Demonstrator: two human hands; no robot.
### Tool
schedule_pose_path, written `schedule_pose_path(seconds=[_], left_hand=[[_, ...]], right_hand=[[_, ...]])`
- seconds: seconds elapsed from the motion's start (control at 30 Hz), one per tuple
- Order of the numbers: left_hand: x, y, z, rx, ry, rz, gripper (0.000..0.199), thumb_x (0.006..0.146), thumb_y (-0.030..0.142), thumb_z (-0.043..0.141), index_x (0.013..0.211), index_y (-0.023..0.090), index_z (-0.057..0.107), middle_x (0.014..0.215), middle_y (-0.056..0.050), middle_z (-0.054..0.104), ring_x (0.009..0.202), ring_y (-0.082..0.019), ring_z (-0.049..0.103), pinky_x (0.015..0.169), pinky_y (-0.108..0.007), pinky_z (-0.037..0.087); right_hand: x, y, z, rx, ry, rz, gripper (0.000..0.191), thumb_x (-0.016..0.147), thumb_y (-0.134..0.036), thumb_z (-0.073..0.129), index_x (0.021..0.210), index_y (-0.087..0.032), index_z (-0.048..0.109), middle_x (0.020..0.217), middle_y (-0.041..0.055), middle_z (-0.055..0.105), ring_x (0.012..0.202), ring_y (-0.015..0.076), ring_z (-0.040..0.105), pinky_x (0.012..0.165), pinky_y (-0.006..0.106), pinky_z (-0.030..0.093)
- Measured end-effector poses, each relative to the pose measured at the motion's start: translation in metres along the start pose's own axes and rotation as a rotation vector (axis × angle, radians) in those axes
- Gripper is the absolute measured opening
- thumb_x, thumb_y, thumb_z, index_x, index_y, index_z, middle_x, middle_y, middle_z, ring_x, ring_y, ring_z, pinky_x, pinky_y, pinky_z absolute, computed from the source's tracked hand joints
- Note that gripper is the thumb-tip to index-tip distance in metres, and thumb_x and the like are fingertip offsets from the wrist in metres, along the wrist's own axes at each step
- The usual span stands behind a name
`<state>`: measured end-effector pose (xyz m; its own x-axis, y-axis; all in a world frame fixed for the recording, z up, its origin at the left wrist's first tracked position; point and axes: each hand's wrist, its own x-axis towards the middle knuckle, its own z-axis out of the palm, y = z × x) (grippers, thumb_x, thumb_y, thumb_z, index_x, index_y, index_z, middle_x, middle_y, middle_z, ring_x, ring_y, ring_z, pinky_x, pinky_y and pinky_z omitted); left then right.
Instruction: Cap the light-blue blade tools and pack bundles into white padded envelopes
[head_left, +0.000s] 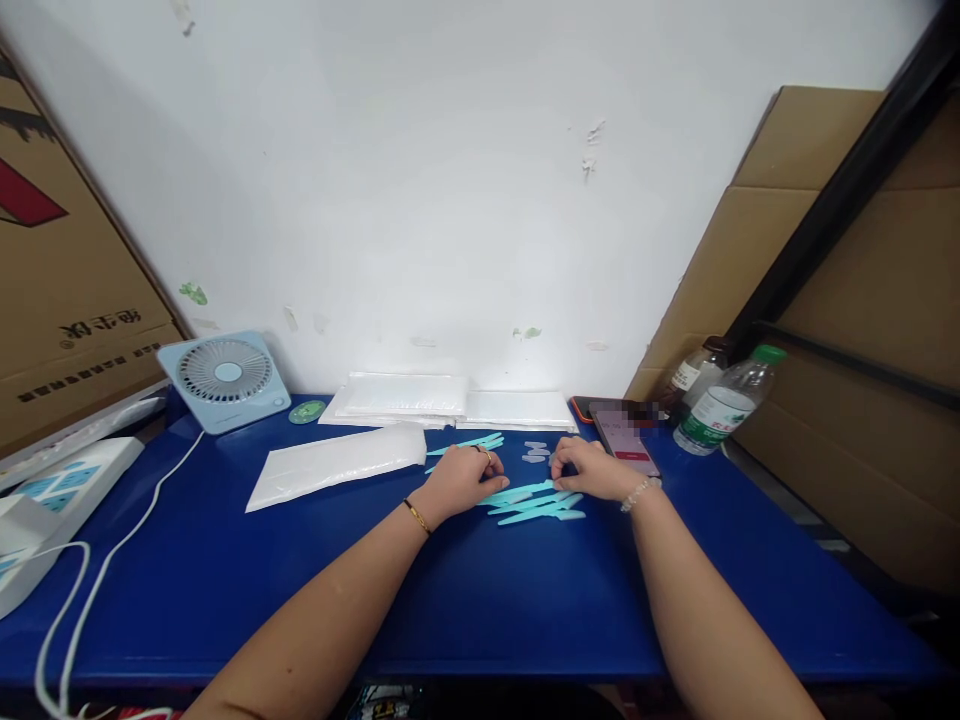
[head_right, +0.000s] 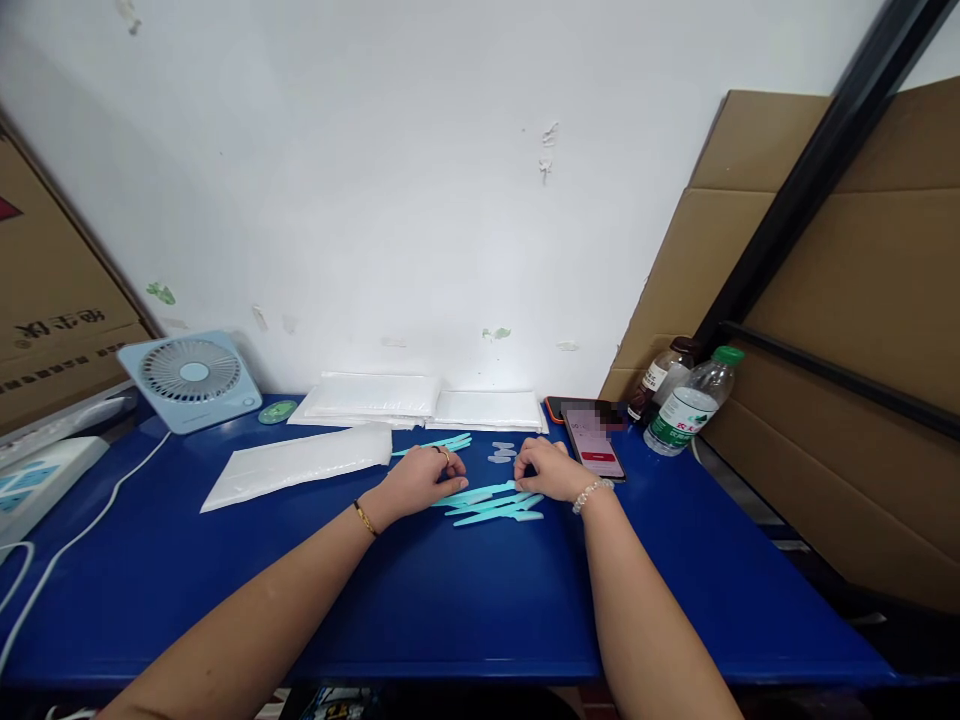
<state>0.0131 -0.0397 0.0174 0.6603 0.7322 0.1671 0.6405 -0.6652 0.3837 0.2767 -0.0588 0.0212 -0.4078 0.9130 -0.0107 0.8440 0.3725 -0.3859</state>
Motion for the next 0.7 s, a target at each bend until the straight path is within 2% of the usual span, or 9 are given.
schedule_pose_path(seconds=[0.07,0.2,0.27,0.37,0.5,0.6,0.7], left_hand=[[0.001,0.0,0.003,0.008,-0.02,0.027,0.023,0.082,0.042,0.055,0.089,0.024,0.067,0.082,0.001,0.069,0.079,-0.017,0.061,0.069,-0.027,0.039],[0.002,-0.001,0.005,0.073,-0.058,0.054,0.019,0.085,0.032,0.052,0.078,0.022,0.067,0.08,0.0,0.07,0.078,-0.016,0.061,0.07,-0.028,0.038],[0.002,-0.003,0.003,0.126,-0.046,0.03,0.021,0.086,0.029,0.051,0.076,0.021,0.067,0.08,-0.001,0.07,0.079,-0.017,0.061,0.072,-0.029,0.038],[0.002,-0.009,-0.005,0.211,0.01,-0.002,0.021,0.086,0.029,0.05,0.076,0.02,0.067,0.082,-0.003,0.069,0.084,-0.02,0.06,0.075,-0.031,0.037],[0.001,-0.016,-0.014,0.245,0.081,-0.068,0.021,0.087,0.026,0.049,0.08,0.02,0.068,0.086,-0.004,0.068,0.085,-0.02,0.059,0.077,-0.032,0.037],[0.001,-0.015,-0.017,0.234,0.086,-0.048,0.02,0.088,0.028,0.049,0.082,0.022,0.068,0.087,-0.003,0.068,0.085,-0.019,0.059,0.077,-0.032,0.037],[0.001,-0.016,-0.017,0.23,0.08,-0.014,0.02,0.088,0.029,0.05,0.081,0.021,0.067,0.087,-0.003,0.068,0.087,-0.019,0.058,0.078,-0.032,0.036]], right_hand=[[0.003,-0.006,0.002,0.005,0.008,-0.025,0.006,0.077,-0.028,0.063,0.075,-0.023,0.065,0.092,0.0039,0.061,0.095,0.0234,0.054,0.084,0.038,0.034],[0.008,-0.016,0.007,0.035,0.058,-0.076,0.009,0.082,-0.029,0.058,0.079,-0.022,0.062,0.092,0.0043,0.06,0.094,0.022,0.054,0.085,0.038,0.034],[0.009,-0.017,0.008,0.075,0.07,-0.069,0.01,0.084,-0.027,0.055,0.079,-0.021,0.06,0.085,0.0026,0.062,0.084,0.0189,0.056,0.083,0.036,0.036],[0.011,-0.016,0.005,0.155,0.107,-0.013,0.011,0.085,-0.024,0.051,0.077,-0.02,0.058,0.073,0.0002,0.062,0.068,0.0152,0.055,0.073,0.03,0.04],[0.012,-0.019,0.001,0.257,0.215,0.013,0.012,0.084,-0.028,0.053,0.084,-0.019,0.061,0.081,0.003,0.065,0.074,0.0164,0.058,0.066,0.026,0.042],[0.014,-0.024,0.004,0.3,0.19,-0.053,0.021,0.082,-0.036,0.057,0.094,-0.02,0.064,0.085,0.0037,0.067,0.077,0.0171,0.06,0.066,0.026,0.044],[0.018,-0.021,0.01,0.28,0.166,-0.078,0.019,0.082,-0.036,0.057,0.086,-0.02,0.068,0.081,0.0027,0.069,0.074,0.0167,0.061,0.069,0.027,0.044]])
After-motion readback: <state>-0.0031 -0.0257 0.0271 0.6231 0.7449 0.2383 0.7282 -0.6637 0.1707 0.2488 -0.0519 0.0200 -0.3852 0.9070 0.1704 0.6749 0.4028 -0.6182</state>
